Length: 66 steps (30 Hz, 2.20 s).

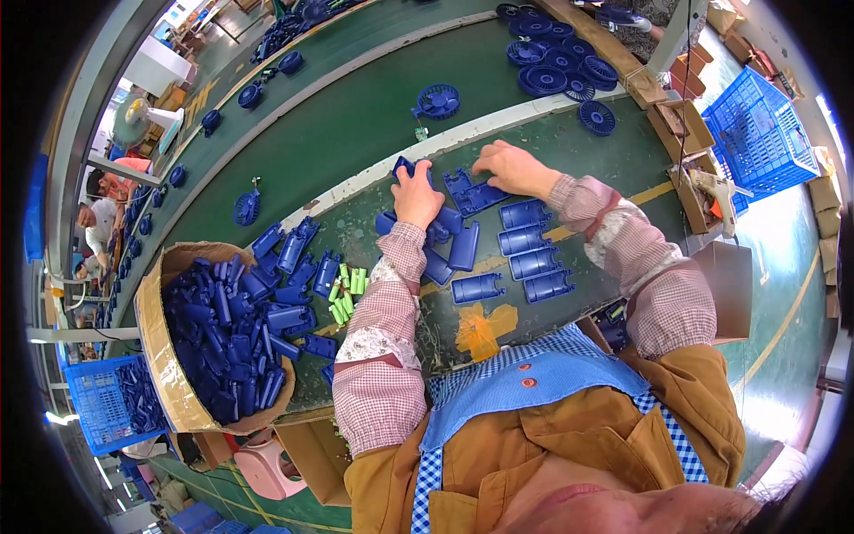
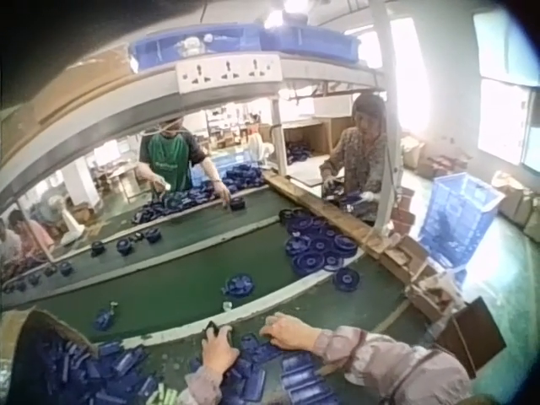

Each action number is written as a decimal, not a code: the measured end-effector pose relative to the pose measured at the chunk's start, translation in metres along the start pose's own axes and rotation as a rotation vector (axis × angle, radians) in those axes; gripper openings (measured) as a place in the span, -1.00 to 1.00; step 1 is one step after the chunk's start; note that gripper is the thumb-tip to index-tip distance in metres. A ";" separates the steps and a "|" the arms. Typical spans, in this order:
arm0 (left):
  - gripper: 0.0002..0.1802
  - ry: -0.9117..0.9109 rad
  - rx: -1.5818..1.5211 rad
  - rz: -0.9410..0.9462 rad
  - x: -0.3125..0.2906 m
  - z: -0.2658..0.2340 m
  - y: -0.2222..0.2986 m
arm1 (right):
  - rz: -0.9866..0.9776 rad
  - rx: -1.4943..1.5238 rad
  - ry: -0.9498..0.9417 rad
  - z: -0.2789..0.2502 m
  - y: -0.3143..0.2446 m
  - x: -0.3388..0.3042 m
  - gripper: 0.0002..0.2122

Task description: Assembling electronic components by gluing small parts into blue plastic housings on an industrial assembly line.

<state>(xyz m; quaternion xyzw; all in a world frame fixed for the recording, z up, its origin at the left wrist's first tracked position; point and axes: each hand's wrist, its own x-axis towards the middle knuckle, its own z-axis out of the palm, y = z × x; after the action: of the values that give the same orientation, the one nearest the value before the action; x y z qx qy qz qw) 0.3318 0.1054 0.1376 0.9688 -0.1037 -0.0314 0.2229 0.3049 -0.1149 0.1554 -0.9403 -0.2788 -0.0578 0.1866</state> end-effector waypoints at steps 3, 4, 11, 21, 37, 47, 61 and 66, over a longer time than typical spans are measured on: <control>-0.27 -0.010 -0.014 -0.028 -0.001 -0.002 0.004 | -0.069 -0.068 -0.050 0.026 0.002 0.013 -0.81; -0.26 -0.016 -0.014 -0.030 -0.002 -0.002 0.003 | -0.071 -0.065 -0.050 0.028 -0.002 0.017 -0.81; -0.26 -0.024 -0.006 -0.019 -0.003 -0.001 0.000 | 0.141 0.643 0.317 0.026 -0.007 0.024 -0.87; -0.30 0.266 0.170 0.320 -0.007 0.003 0.010 | 0.388 -0.065 0.375 0.004 0.068 -0.012 -0.91; -0.84 -0.002 0.109 0.839 0.027 -0.008 0.012 | 0.335 0.351 0.394 -0.030 0.027 -0.094 -0.89; -0.94 0.206 -0.220 0.224 0.061 0.005 0.036 | 0.489 0.493 0.372 -0.025 -0.021 -0.162 -0.88; -0.88 0.207 -0.320 0.161 0.051 0.016 0.025 | 0.000 -0.149 -0.009 -0.008 0.077 -0.056 -0.87; -0.80 0.222 -0.330 0.138 0.073 0.045 -0.010 | 0.146 -0.061 0.057 -0.003 0.068 -0.054 -0.88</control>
<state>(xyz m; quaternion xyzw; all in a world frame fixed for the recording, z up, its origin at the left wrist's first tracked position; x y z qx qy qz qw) 0.4004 0.0796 0.0916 0.9073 -0.1381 0.0745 0.3900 0.2973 -0.1955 0.1246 -0.9613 -0.2022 -0.0791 0.1696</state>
